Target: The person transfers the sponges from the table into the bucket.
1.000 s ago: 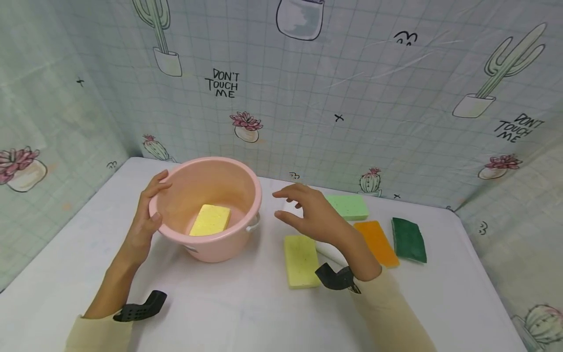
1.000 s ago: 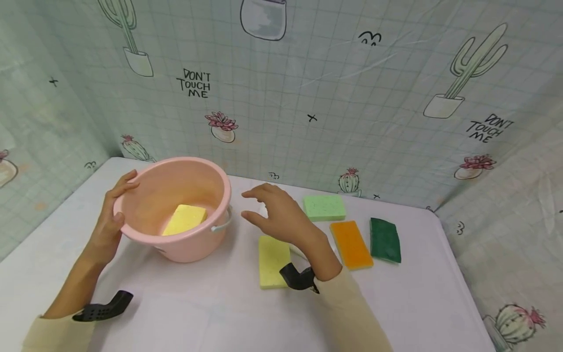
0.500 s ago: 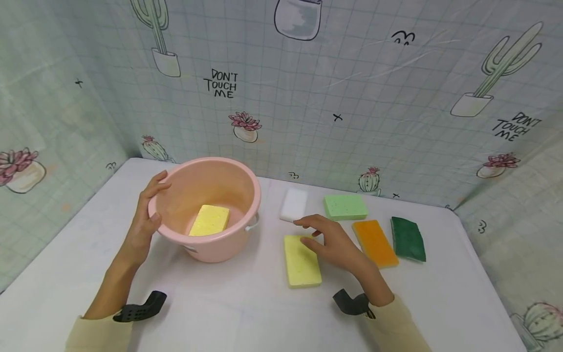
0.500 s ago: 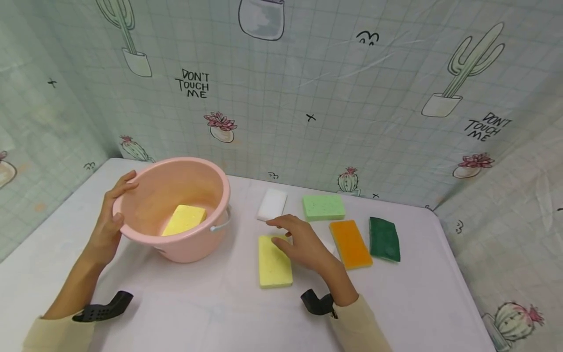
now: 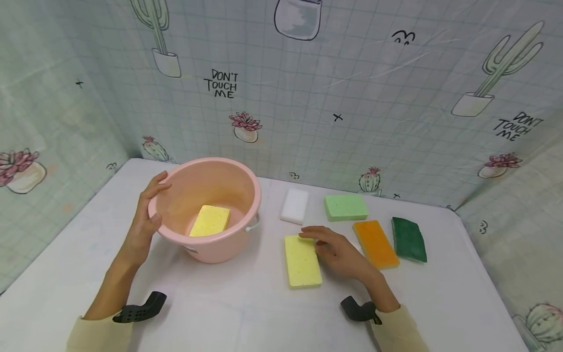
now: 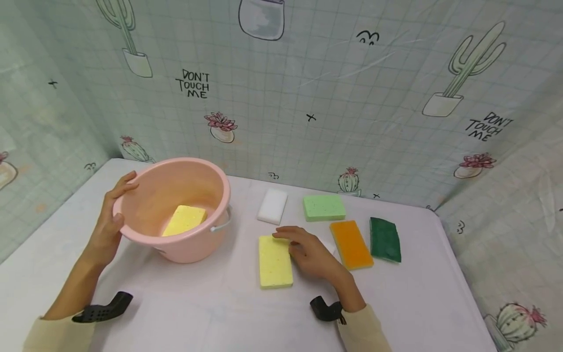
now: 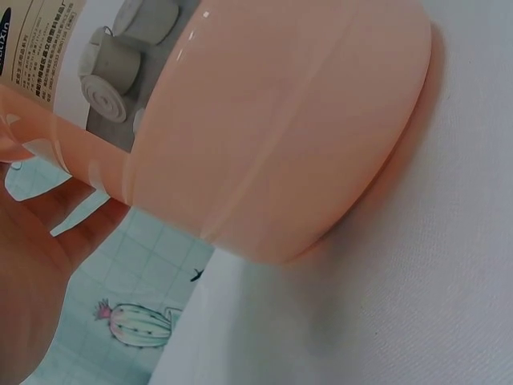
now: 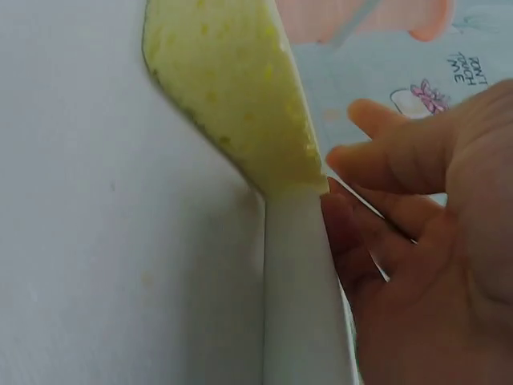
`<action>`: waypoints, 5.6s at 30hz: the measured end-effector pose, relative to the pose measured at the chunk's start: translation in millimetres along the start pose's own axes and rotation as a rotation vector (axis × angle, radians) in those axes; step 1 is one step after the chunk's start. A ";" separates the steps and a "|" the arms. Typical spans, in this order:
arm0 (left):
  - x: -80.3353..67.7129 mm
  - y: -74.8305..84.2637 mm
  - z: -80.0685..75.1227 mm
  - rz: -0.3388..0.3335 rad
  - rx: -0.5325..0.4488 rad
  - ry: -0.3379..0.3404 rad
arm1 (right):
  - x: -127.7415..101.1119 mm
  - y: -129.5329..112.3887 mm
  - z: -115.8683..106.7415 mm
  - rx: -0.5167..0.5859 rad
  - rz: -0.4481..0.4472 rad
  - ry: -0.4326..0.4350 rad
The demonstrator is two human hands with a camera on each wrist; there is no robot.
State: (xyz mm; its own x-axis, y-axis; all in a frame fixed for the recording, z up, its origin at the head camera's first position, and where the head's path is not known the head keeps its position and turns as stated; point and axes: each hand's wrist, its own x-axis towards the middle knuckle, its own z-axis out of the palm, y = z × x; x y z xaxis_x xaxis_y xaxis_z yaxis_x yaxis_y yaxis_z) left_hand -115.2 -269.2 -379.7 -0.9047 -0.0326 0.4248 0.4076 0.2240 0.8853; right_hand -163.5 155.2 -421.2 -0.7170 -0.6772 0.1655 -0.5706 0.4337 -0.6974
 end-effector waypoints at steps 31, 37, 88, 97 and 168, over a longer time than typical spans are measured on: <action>1.2 -3.1 -1.9 0.014 0.001 -0.012 | -1.8 5.6 -3.9 0.000 0.079 -0.155; 0.7 -2.6 -2.1 0.018 0.011 -0.009 | 0.7 1.2 1.2 -0.027 0.029 -0.127; 1.3 -6.6 -5.3 0.044 0.013 -0.012 | 6.4 -32.8 -0.6 0.036 -0.032 -0.132; 0.7 -5.3 -2.5 0.024 0.014 -0.013 | 3.9 -43.4 -20.7 0.038 -0.116 -0.030; 3.1 -4.7 -6.4 0.030 0.014 -0.040 | 193.4 -150.7 -20.5 -0.186 -0.156 -0.394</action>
State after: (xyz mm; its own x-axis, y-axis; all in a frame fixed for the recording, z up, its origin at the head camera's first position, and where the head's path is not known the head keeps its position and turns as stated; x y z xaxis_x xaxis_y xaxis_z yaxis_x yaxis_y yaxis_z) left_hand -119.1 -276.5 -381.3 -0.8963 0.0136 0.4433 0.4335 0.2380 0.8692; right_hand -224.3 -29.0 -269.8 -0.4305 -0.9015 -0.0447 -0.7473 0.3838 -0.5424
